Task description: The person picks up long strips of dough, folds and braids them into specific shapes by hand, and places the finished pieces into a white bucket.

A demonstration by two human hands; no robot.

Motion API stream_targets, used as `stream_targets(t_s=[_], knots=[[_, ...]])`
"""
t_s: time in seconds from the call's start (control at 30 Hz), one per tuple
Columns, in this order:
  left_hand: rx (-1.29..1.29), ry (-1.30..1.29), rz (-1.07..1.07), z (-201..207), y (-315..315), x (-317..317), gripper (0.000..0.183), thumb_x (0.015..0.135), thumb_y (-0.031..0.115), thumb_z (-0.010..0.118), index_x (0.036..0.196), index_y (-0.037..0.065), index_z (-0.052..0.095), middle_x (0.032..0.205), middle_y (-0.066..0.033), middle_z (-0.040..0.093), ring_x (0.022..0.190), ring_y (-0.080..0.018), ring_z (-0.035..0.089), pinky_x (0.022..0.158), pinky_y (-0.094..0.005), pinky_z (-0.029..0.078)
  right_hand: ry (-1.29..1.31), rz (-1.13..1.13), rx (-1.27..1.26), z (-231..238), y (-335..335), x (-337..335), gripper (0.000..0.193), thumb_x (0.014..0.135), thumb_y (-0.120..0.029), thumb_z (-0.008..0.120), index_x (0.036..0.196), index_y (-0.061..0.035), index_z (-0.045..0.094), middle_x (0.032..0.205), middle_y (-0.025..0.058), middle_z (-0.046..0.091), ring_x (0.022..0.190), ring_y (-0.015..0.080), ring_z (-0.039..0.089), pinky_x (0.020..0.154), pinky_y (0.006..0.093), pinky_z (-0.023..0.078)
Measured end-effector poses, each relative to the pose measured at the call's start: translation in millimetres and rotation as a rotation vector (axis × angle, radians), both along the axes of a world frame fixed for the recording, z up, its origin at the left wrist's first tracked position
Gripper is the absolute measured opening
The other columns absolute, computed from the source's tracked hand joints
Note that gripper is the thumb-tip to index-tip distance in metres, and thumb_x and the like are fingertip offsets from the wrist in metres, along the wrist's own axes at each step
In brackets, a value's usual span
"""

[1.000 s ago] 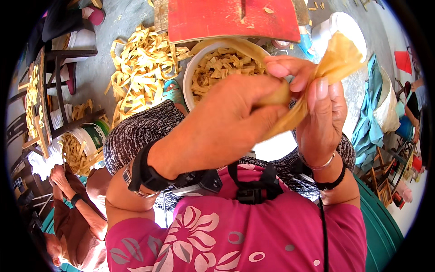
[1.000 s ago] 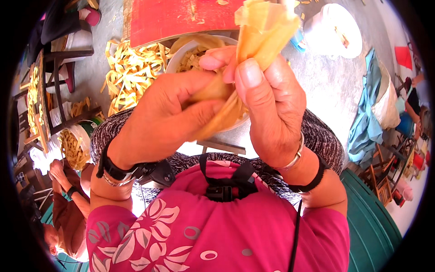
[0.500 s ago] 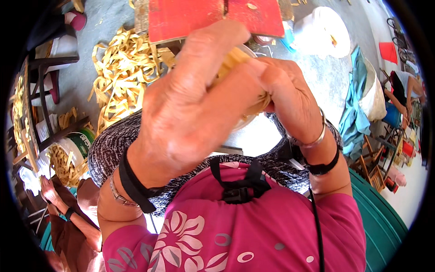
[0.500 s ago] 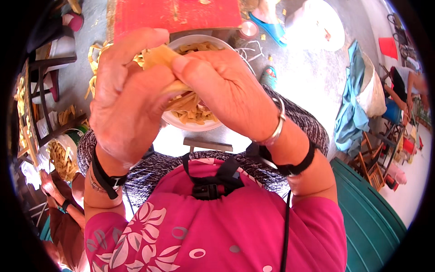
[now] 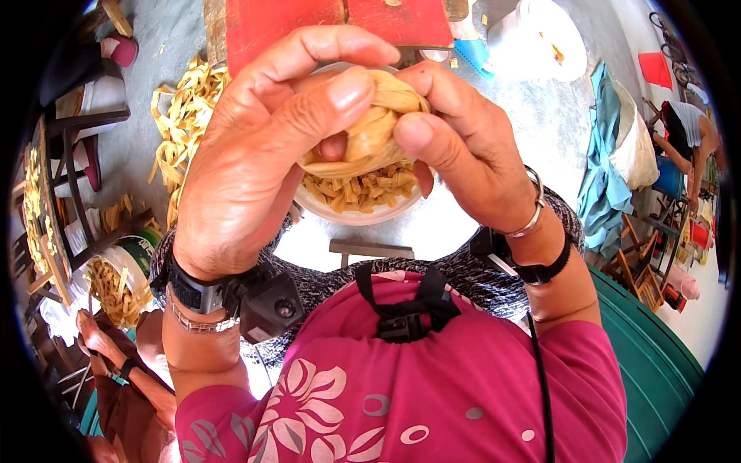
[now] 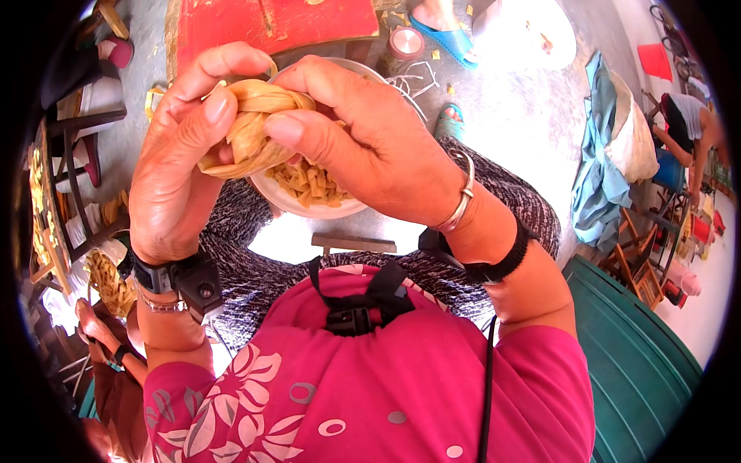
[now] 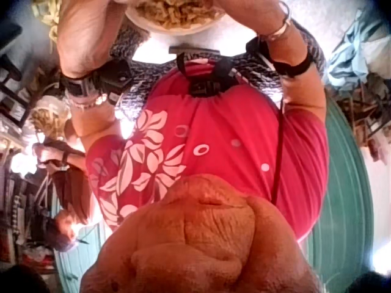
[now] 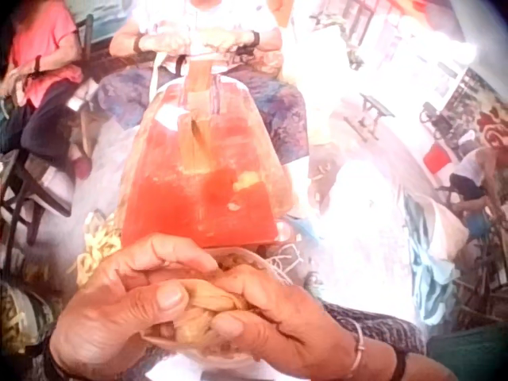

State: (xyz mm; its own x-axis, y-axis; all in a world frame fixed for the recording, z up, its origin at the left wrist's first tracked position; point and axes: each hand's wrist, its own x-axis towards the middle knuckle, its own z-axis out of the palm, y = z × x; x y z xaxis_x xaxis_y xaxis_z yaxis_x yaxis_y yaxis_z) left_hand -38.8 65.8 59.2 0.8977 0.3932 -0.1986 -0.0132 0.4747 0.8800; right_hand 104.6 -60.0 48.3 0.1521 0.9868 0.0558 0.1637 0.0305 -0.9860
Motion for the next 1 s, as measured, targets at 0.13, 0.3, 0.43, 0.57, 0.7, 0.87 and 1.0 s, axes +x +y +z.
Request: stream_targets(t_s=[0.13,0.3,0.43,0.57,0.7,0.87,1.0], knots=[[-0.059,-0.144,-0.031,3.4,-7.3,4.5,0.052,0.085,0.021,0.061,0.128,-0.002,0.043,0.103,-0.0076,0.059,0.084,-0.0108,0.057,0.076,-0.0217,0.045,0.244,-0.043,-0.034,10.0,-5.8,1.4,0.028,0.095,-0.028,0.048,0.1,-0.0012,0.054,0.081,0.0032,0.056,0.063,0.0066,0.053,0.051,0.0201,0.044],[0.096,-0.118,-0.035,5.4,-11.3,5.8,0.048,0.084,0.013,0.06,0.127,-0.003,0.046,0.113,-0.0133,0.058,0.1,-0.018,0.059,0.087,-0.0265,0.046,0.335,-0.028,0.007,4.4,-9.1,3.4,0.031,0.095,-0.03,0.047,0.096,-0.0005,0.055,0.079,0.0032,0.057,0.06,0.0045,0.053,0.048,0.0181,0.043],[0.91,-0.124,-0.043,-4.7,-0.4,7.8,0.038,0.086,0.01,0.052,0.123,0.0,0.052,0.11,-0.0107,0.057,0.101,-0.0177,0.055,0.089,-0.0275,0.041,0.369,0.01,-0.065,-1.3,-11.0,4.1,0.031,0.097,-0.03,0.044,0.09,-0.0015,0.052,0.078,0.0032,0.058,0.06,0.0047,0.054,0.048,0.0175,0.043],[0.998,-0.129,-0.091,-8.8,-1.4,6.2,0.047,0.088,0.018,0.051,0.131,0.002,0.045,0.111,-0.0128,0.054,0.105,-0.0203,0.051,0.091,-0.0306,0.038,0.327,0.059,-0.053,-4.2,-9.9,4.1,0.036,0.098,-0.028,0.038,0.113,0.0037,0.048,0.087,0.0064,0.058,0.058,0.0077,0.055,0.049,0.0182,0.044],[1.014,-0.07,-0.105,-6.2,-7.8,4.8,0.052,0.089,0.027,0.052,0.134,0.003,0.042,0.111,-0.0117,0.054,0.102,-0.0194,0.052,0.089,-0.0296,0.039,0.278,0.036,-0.008,-5.3,-8.6,-1.4,0.033,0.098,-0.026,0.038,0.109,0.003,0.05,0.087,0.0058,0.056,0.061,0.0062,0.054,0.052,0.0174,0.043],[0.642,0.028,-0.046,-10.4,-14.2,5.8,0.052,0.094,0.036,0.045,0.132,0.001,0.043,0.105,-0.0093,0.057,0.095,-0.0157,0.054,0.085,-0.0266,0.041,0.276,-0.002,-0.049,-2.3,-6.4,-1.6,0.024,0.097,-0.024,0.045,0.105,-0.001,0.047,0.097,0.0057,0.058,0.072,0.0075,0.053,0.059,0.0213,0.044],[0.444,-0.001,-0.058,-9.6,-14.8,9.0,0.052,0.096,0.039,0.039,0.129,-0.002,0.045,0.102,-0.0094,0.059,0.092,-0.0143,0.056,0.081,-0.0259,0.045,0.346,-0.086,-0.01,-8.1,-5.7,-3.3,0.041,0.094,-0.032,0.049,0.121,-0.0044,0.036,0.094,0.0038,0.057,0.069,0.0056,0.051,0.058,0.0173,0.041]])
